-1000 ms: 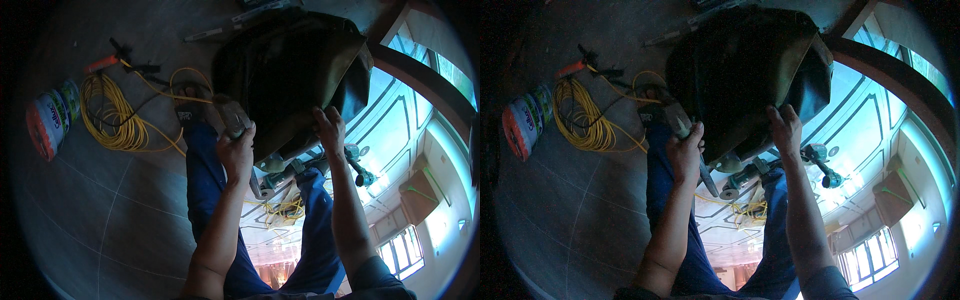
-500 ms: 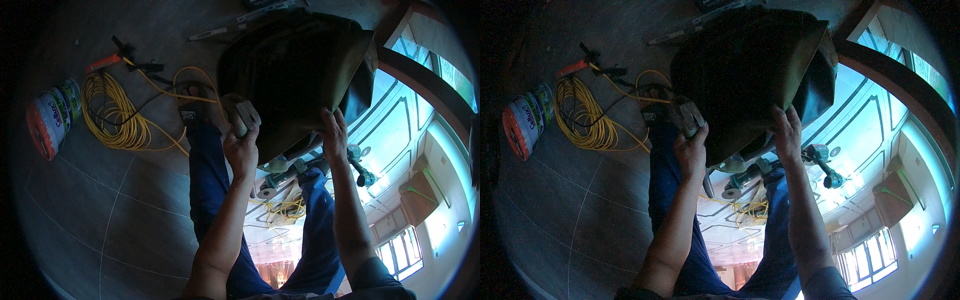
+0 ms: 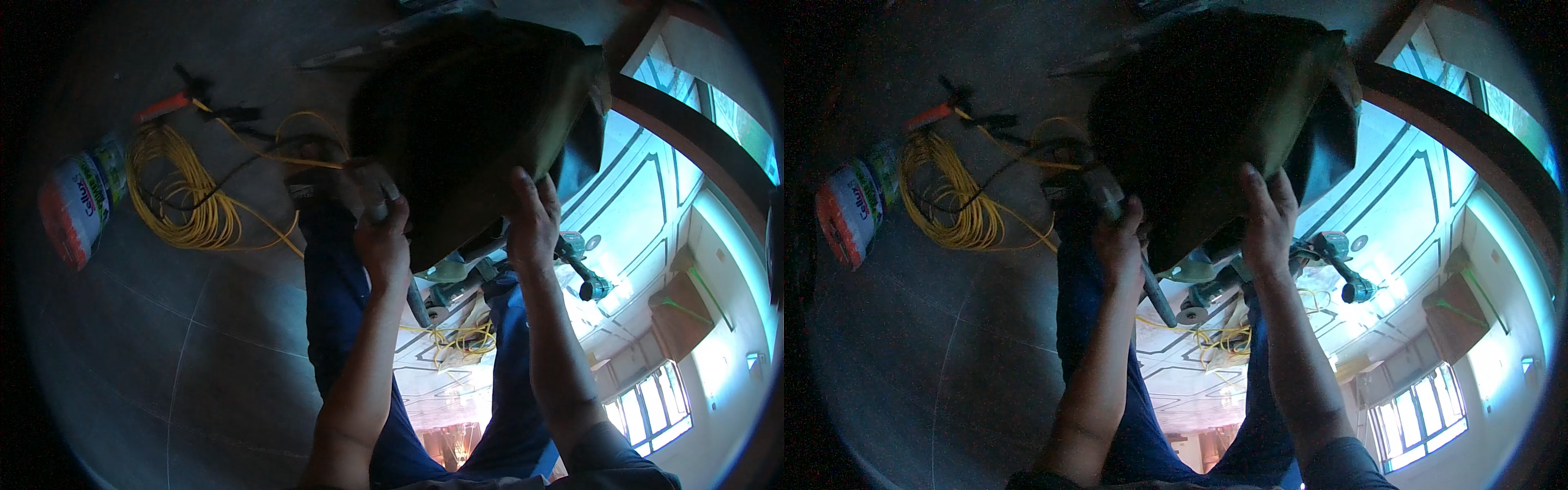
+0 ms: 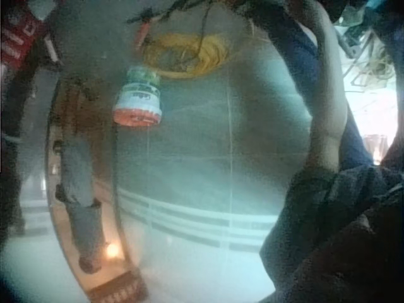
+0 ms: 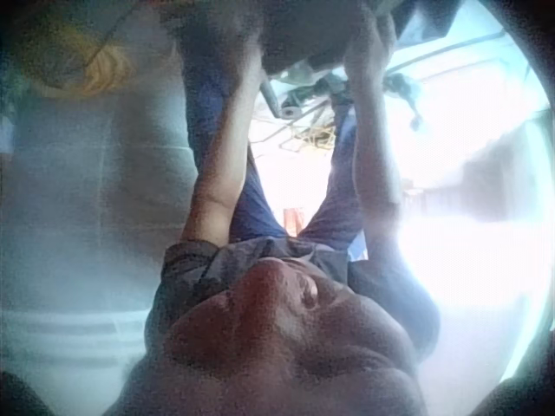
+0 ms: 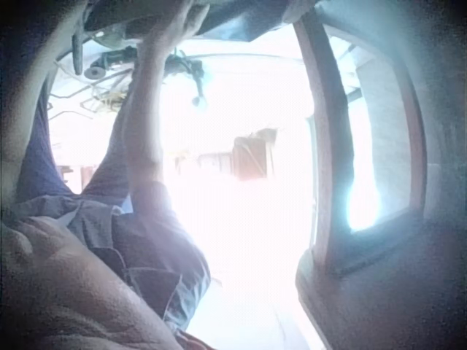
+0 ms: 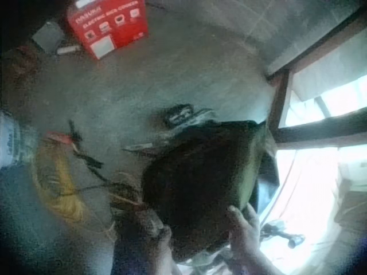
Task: The person organizes tools and materials on the floor, handling a yellow extension cord, a power drill, and a tool bag. They plug in the cord, retrieve a screwdriver from the bag, and move around the room while carrying the drill and cord.
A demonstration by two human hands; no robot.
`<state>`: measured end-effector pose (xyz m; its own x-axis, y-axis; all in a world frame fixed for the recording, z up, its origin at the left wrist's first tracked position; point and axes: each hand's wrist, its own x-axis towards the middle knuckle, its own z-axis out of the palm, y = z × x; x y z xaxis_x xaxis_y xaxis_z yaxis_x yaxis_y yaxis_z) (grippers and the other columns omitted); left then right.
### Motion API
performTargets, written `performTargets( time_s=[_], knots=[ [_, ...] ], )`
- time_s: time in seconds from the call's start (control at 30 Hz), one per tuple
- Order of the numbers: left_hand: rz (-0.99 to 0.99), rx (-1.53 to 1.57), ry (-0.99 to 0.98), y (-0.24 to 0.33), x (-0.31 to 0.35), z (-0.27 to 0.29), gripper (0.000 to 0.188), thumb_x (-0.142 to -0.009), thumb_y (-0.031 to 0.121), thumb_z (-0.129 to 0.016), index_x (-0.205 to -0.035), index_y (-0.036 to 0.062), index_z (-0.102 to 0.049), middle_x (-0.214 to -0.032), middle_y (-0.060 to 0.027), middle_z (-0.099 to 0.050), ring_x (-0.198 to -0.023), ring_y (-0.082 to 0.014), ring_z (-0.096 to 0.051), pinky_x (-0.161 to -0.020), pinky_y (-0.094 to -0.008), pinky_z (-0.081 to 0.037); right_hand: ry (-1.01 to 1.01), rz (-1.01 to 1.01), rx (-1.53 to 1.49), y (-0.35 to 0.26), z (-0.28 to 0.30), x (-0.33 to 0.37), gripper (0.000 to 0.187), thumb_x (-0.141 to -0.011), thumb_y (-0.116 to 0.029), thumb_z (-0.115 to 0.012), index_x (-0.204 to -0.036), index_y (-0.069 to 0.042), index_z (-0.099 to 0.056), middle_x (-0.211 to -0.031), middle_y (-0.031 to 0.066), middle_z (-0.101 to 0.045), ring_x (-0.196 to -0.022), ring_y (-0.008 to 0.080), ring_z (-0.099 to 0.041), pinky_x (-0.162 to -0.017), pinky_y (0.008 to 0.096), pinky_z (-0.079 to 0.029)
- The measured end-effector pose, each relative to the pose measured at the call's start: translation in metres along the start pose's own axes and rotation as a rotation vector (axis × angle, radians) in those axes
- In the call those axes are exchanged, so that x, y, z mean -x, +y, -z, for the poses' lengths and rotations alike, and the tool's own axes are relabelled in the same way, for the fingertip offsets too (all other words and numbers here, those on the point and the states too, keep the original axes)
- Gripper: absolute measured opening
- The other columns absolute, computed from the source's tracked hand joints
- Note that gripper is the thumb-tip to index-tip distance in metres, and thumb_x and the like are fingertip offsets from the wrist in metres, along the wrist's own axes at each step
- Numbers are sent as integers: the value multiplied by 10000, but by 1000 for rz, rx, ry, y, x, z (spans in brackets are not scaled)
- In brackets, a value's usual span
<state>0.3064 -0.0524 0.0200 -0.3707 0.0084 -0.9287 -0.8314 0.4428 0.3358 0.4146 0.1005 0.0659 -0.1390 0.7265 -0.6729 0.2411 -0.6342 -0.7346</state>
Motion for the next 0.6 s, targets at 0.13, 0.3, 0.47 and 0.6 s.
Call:
performTargets(
  time_s=[0.13,0.3,0.47,0.6],
  knots=[
    [-92,-77,-9,-5,-7,18,409,-962,315,-699,-1210,-1,-617,-1090,-129,-679,-992,-205,-651,-845,-361,-502,-285,-96,326,-2,-57,3,380,-1001,-274,-612,-1306,-47,-609,-1217,188,-644,-1100,279,-636,-948,415,-519],
    [-205,69,-14,13,19,0,776,-945,449,-699,-1500,33,-350,-1411,-185,-520,-1301,-278,-544,-1072,-465,-454,-511,-96,383,2,-116,-17,513,-1039,-374,-484,-1404,-20,-557,-1393,241,-570,-1248,343,-591,-1093,423,-449],
    [-218,99,93,13,8,-3,741,-933,460,-725,-1428,0,-419,-1260,-174,-602,-1108,-233,-625,-936,-393,-515,-373,87,176,57,-34,-28,379,-1032,-251,-447,-1257,-27,-653,-1260,224,-623,-1151,349,-637,-1037,447,-491],
    [-143,-42,145,12,20,-8,544,-946,399,-718,-1281,6,-546,-1053,-136,-654,-913,-186,-650,-800,-333,-549,-100,-35,498,89,11,-51,347,-1003,-214,-497,-1236,0,-641,-1186,206,-664,-1137,338,-638,-1013,424,-490]
  ],
)
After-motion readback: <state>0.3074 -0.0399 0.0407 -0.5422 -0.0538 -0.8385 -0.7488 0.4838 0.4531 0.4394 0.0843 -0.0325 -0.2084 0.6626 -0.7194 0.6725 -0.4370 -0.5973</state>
